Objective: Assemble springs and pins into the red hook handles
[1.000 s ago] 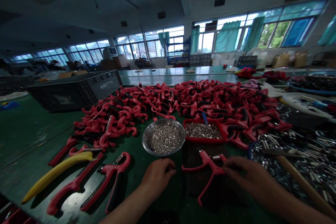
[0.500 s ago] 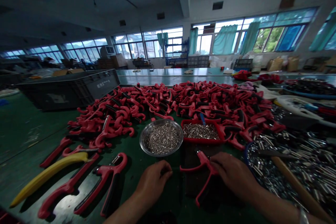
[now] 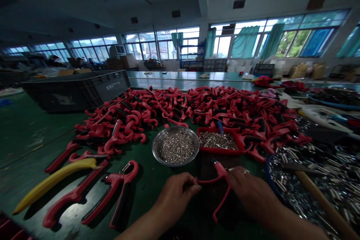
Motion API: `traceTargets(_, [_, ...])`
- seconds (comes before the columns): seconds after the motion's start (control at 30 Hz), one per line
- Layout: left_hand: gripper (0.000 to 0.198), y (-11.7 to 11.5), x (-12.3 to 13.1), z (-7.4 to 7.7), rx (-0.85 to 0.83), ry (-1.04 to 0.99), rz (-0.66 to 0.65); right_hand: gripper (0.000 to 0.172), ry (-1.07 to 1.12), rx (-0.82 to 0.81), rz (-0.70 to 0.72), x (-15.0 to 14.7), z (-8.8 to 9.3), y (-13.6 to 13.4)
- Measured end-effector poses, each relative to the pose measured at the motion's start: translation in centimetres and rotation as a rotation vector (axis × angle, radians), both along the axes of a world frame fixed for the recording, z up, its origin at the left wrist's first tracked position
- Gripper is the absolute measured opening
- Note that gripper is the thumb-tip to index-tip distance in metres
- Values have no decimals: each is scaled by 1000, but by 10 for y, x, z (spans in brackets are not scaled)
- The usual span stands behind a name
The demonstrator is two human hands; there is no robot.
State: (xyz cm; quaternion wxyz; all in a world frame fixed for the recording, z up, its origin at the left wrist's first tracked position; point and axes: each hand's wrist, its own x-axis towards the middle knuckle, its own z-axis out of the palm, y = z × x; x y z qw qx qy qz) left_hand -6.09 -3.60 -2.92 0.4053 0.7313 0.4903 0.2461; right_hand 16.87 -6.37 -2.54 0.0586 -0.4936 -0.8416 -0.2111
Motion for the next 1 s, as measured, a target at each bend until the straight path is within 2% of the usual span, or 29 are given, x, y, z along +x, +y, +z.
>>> traceTargets(0.17, [15,2,17,12,175,151,-56,50,-82,133,88,8,-8,-5])
traceTargets(0.33, [18,20,55,18,386,280,-126,52,-17,149,125,14,-6,-11])
traceTargets(0.43, [19,34,79,16,479,332,-174,50,90,41,100,19,-3,-15])
traceTargets(0.53, [17,42,92,11,499,360,-216,42,224,-126,58,30,-7,-20])
traceTargets(0.77, [13,40,92,4,521,397,-276,42,419,-437,-85,44,-17,-21])
traceTargets(1.0, [10,38,94,4,543,417,-247,46,439,-505,-99,44,-16,-23])
